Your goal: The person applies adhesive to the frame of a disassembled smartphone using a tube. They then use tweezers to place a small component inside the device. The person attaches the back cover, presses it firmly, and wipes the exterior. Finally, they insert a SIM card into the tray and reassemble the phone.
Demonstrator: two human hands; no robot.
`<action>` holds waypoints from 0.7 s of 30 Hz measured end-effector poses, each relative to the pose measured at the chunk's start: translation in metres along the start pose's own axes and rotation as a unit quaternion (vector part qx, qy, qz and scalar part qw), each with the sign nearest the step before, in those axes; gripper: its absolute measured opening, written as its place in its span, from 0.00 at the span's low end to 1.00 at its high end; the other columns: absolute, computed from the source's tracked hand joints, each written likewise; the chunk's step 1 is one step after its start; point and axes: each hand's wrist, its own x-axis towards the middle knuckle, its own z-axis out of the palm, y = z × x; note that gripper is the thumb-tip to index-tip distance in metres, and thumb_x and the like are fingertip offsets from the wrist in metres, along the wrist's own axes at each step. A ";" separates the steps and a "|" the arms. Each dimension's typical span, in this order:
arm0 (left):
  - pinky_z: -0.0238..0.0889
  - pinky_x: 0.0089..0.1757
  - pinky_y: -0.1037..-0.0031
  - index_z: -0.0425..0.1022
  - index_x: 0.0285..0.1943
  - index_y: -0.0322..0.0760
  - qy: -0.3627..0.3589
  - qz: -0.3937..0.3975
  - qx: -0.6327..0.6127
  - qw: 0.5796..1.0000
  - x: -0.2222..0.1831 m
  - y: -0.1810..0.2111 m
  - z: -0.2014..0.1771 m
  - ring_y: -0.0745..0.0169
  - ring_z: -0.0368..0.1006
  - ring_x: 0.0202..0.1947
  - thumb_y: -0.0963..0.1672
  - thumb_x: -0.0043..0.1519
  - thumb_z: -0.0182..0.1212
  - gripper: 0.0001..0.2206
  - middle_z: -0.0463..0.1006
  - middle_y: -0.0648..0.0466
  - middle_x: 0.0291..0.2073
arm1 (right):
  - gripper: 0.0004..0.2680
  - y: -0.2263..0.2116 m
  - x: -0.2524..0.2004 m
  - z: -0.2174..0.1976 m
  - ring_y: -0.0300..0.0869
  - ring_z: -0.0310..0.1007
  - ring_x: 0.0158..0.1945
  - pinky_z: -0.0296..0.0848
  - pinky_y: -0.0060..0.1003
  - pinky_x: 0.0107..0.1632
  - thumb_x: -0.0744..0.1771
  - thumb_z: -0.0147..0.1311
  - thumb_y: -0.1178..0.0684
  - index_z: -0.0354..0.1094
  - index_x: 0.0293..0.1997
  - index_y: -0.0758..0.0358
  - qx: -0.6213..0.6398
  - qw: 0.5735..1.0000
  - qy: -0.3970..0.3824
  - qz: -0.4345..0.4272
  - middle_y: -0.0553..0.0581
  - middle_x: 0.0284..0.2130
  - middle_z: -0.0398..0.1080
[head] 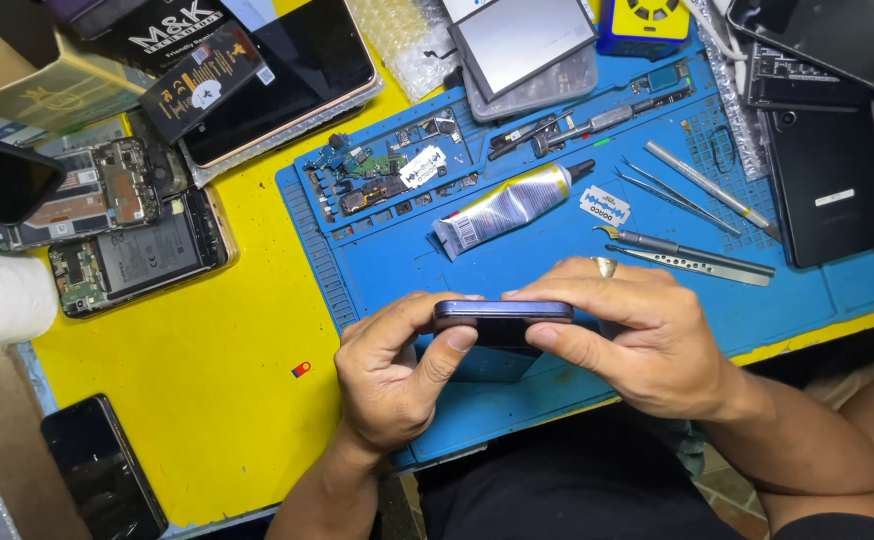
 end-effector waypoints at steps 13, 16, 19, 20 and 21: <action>0.70 0.34 0.79 0.80 0.44 0.33 0.049 -0.083 -0.032 0.995 -0.003 -0.007 0.006 0.71 0.76 0.28 0.45 0.63 0.64 0.09 0.81 0.57 0.29 | 0.11 0.008 0.007 0.003 0.39 0.77 0.39 0.74 0.29 0.45 0.67 0.57 0.54 0.75 0.51 0.67 0.001 0.997 0.004 0.078 0.57 0.40 0.78; 0.72 0.37 0.81 0.79 0.47 0.28 0.056 -0.127 -0.154 0.978 -0.003 -0.008 0.010 0.70 0.76 0.33 0.42 0.64 0.63 0.09 0.82 0.53 0.34 | 0.10 0.018 0.008 0.006 0.38 0.77 0.43 0.74 0.30 0.48 0.67 0.57 0.55 0.75 0.49 0.69 0.072 0.988 0.008 0.135 0.57 0.42 0.79; 0.73 0.41 0.80 0.78 0.49 0.28 0.045 -0.169 -0.191 0.966 0.002 -0.008 0.010 0.69 0.78 0.38 0.42 0.65 0.61 0.09 0.82 0.51 0.37 | 0.10 0.021 0.014 0.008 0.38 0.77 0.46 0.77 0.30 0.52 0.67 0.57 0.55 0.75 0.50 0.71 0.097 0.981 0.016 0.167 0.58 0.44 0.79; 0.73 0.41 0.80 0.78 0.49 0.28 0.047 -0.172 -0.191 0.965 0.005 -0.009 0.010 0.69 0.78 0.38 0.42 0.65 0.61 0.09 0.82 0.51 0.37 | 0.10 0.025 0.016 0.009 0.38 0.77 0.46 0.77 0.30 0.52 0.67 0.57 0.55 0.75 0.50 0.71 0.098 0.981 0.014 0.169 0.58 0.44 0.79; 0.70 0.38 0.81 0.75 0.48 0.30 0.035 -0.185 -0.212 0.959 0.006 -0.010 0.010 0.72 0.75 0.34 0.43 0.67 0.59 0.08 0.81 0.53 0.35 | 0.10 0.028 0.017 0.011 0.37 0.77 0.43 0.78 0.30 0.50 0.67 0.57 0.56 0.75 0.50 0.72 0.122 0.972 0.027 0.200 0.58 0.42 0.79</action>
